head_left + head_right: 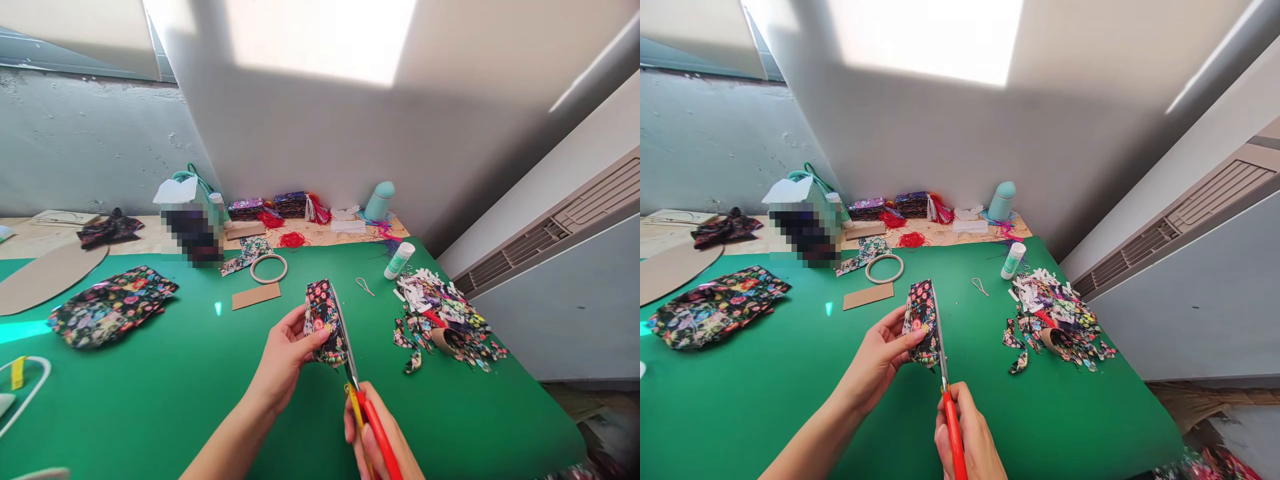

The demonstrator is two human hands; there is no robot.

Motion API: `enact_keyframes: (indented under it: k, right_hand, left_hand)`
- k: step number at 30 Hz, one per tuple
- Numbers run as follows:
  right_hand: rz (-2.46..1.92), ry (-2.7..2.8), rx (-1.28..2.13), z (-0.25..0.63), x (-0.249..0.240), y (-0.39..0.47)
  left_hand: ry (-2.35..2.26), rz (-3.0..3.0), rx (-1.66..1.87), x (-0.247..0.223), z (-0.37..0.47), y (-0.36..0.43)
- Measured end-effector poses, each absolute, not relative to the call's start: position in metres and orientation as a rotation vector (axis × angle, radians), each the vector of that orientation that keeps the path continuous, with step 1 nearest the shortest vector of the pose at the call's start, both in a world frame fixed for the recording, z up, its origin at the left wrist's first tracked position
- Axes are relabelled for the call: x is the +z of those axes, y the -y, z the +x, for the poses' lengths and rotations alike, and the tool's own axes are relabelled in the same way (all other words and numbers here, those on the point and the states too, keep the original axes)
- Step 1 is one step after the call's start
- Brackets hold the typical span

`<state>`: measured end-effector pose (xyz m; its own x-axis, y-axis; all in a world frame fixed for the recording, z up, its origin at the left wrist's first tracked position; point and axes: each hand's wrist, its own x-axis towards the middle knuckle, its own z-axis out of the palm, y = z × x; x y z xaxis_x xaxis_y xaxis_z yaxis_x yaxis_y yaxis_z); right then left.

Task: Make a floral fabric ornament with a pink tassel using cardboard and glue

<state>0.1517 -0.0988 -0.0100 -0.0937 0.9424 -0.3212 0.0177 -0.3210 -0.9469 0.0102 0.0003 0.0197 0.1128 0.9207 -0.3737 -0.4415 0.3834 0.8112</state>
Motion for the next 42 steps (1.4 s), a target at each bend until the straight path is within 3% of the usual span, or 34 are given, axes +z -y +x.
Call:
enact_keyframes:
  k: [14,42]
  right_hand:
    - [-1.398,0.934,1.681,0.152,-0.020,0.099]
    - [-1.502,0.938,1.658,0.152,-0.017,0.096]
  left_hand:
    - [-1.029,0.590,1.097,0.018,0.012,0.001]
    - [-0.966,0.643,1.049,0.018,0.010,0.001]
